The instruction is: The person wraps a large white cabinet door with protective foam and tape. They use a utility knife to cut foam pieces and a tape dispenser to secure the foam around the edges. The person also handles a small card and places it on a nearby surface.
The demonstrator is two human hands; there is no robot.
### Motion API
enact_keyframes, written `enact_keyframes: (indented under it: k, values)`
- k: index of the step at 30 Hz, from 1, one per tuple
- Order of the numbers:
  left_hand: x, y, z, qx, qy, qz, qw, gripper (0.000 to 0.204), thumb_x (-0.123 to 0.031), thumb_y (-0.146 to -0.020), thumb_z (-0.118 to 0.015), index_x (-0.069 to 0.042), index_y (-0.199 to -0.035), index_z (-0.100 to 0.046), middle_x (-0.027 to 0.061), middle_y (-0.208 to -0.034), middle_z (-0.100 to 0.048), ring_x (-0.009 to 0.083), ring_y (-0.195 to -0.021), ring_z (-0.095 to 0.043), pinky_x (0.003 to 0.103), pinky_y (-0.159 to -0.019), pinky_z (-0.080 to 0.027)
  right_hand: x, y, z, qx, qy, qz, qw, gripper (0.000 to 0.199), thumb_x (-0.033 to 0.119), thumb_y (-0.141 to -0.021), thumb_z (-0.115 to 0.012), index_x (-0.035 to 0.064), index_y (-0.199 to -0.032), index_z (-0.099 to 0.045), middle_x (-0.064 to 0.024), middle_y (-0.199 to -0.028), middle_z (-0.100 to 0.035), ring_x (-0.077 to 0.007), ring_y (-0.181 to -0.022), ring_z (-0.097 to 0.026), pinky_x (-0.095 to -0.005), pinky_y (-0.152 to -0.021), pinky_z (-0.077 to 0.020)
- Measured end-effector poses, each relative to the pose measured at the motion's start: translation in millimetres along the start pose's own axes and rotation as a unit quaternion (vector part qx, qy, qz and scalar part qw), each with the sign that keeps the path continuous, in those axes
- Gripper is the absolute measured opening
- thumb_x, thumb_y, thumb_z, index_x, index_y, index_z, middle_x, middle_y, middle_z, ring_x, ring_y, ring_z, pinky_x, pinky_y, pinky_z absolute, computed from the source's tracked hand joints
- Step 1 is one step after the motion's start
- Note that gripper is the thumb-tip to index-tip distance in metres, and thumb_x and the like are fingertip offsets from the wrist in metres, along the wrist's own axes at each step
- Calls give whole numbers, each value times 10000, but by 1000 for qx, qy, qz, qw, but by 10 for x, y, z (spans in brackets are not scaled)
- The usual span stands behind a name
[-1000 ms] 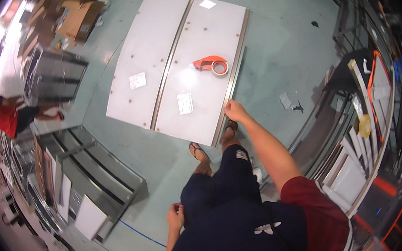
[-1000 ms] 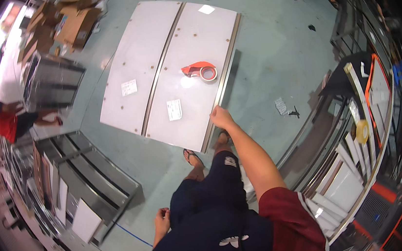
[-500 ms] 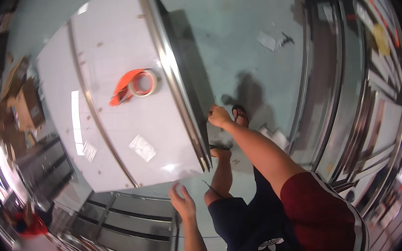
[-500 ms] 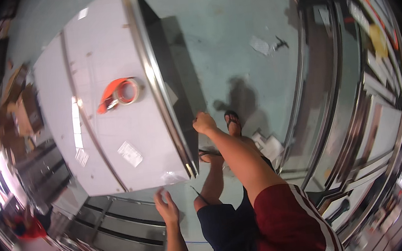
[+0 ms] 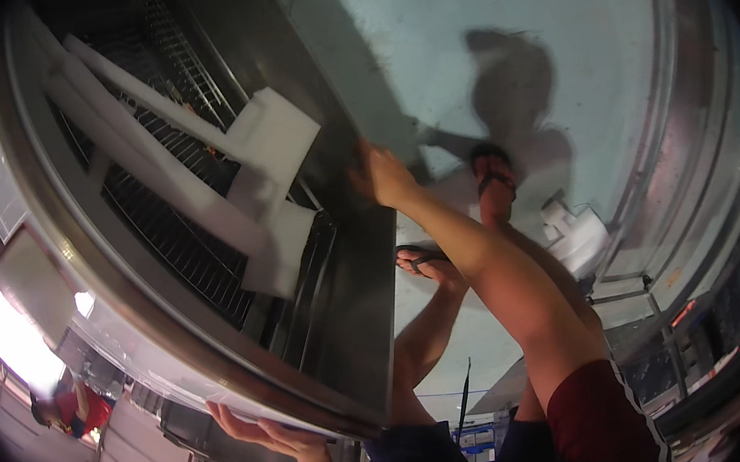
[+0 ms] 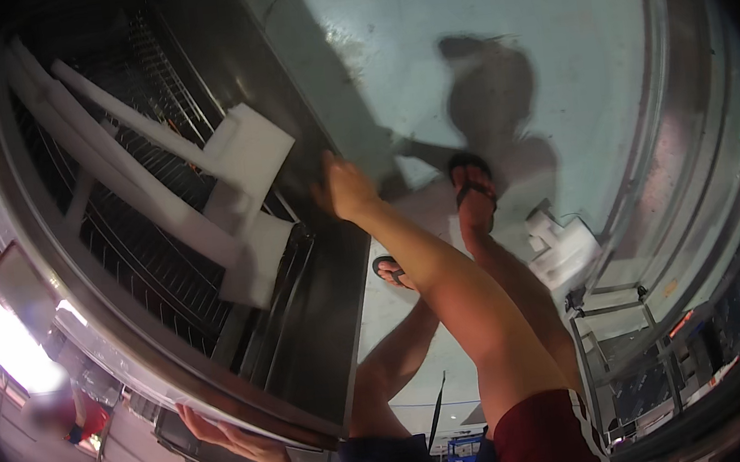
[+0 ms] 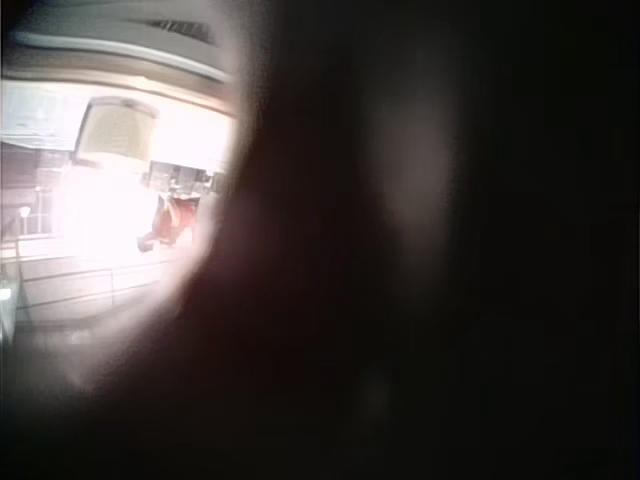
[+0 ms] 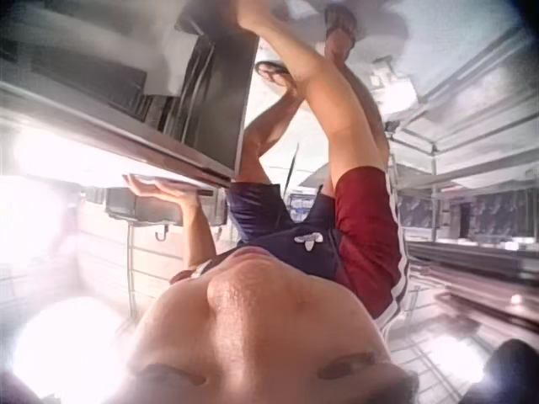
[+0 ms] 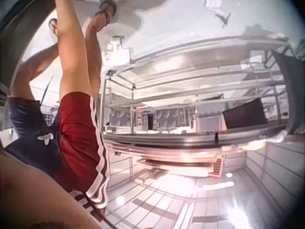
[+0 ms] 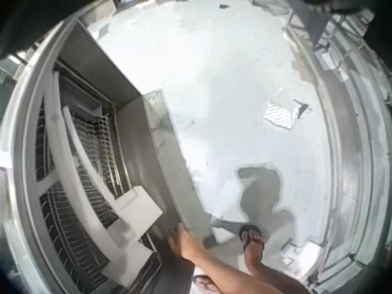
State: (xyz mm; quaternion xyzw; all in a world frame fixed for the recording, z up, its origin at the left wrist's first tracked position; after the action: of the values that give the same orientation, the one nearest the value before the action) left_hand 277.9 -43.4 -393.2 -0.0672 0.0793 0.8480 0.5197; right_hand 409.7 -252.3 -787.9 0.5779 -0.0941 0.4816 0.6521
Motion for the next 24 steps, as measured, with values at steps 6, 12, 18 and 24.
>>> enact_keyframes:
  k: [6, 12, 18, 24]
  values:
    - [475, 229, 98, 43, -192, -25, 980, 718, -534, -1053, -262, -25, -1560, -235, 198, -1613, -215, 335, -1519, -209, 532, -1216, -202, 1246, -727, -711, 10, -20, 212, 977, 644, 308, -833, -781, 16, -1337, -507, -168, -1333, -603, -371, -1301, -527, -514, -1041, -453]
    - [880, 589, 340, 27, -170, 35, 984, 727, -552, -1042, -276, -32, -1550, -254, 191, -1598, -246, 328, -1510, -232, 525, -1216, -211, 1485, -1015, -1023, -39, 127, 208, 969, 651, 353, -725, -848, 90, -1268, -605, -88, -1270, -613, -303, -1330, -496, -642, -1188, -249]
    - [721, 458, 195, 17, 20, 72, 997, 731, -566, -1030, -295, -41, -1539, -273, 188, -1589, -263, 323, -1509, -237, 522, -1218, -215, 1328, -747, -392, -95, 67, 277, 954, 478, 312, -706, -824, 61, -1080, -663, -120, -1087, -646, -326, -1251, -549, -634, -1202, -203]
    - [214, 109, 54, -17, -39, 76, 996, 725, -556, -1013, -329, -47, -1528, -280, 203, -1596, -241, 343, -1528, -200, 531, -1222, -198, -11, -41, 1334, -220, 233, 232, 918, 589, 299, -662, -833, 47, -1153, -626, -125, -1148, -619, -325, -1163, -558, -619, -1154, -263]
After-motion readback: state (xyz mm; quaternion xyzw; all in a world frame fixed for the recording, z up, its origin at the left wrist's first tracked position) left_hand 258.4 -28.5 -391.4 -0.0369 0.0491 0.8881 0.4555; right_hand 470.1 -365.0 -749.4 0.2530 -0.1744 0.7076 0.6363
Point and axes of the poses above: each hand's wrist, its own y-axis away from the middle knuckle, its own z-axis out of the back of the hand, x = y × z, the point moved 7 cm from there along -y, towards the middle knuckle
